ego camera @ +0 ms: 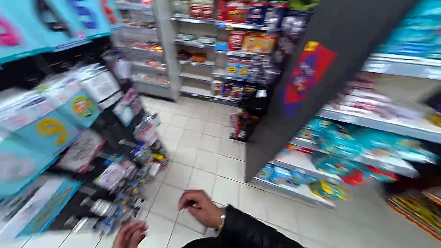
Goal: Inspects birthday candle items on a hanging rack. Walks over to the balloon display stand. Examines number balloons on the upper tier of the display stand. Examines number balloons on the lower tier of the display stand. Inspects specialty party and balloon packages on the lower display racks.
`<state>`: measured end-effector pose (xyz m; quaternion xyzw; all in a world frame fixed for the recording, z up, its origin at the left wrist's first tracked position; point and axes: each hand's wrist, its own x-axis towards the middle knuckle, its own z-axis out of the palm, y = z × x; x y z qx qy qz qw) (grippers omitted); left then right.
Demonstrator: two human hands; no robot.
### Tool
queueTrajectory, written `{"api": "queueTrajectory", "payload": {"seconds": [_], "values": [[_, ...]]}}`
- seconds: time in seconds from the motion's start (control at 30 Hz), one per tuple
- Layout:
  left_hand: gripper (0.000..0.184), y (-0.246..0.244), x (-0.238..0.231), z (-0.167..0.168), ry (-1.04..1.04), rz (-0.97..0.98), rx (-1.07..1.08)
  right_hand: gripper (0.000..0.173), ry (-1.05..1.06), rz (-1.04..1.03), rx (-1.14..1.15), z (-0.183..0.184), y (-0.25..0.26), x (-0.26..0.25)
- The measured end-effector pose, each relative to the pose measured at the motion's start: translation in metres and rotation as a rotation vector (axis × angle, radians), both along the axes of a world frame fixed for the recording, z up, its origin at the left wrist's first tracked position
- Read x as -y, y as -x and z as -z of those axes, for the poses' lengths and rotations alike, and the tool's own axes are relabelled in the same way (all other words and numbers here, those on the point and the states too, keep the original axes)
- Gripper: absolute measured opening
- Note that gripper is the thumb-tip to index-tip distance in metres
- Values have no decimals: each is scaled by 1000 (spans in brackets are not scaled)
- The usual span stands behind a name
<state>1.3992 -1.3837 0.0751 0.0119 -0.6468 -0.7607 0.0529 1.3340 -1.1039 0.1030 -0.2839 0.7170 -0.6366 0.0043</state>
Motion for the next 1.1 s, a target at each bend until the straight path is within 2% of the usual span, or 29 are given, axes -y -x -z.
{"api": "queueTrajectory", "payload": {"seconds": [0.13,0.57,1.1], "values": [[30,-12,7,7,19,-115,1,16,50,-34,56,16,-1,12],[27,-52,24,9,6,-194,0,18,94,-168,159,16,-14,35],[26,-69,28,4,37,-226,25,16,69,-168,196,11,-23,39]]}}
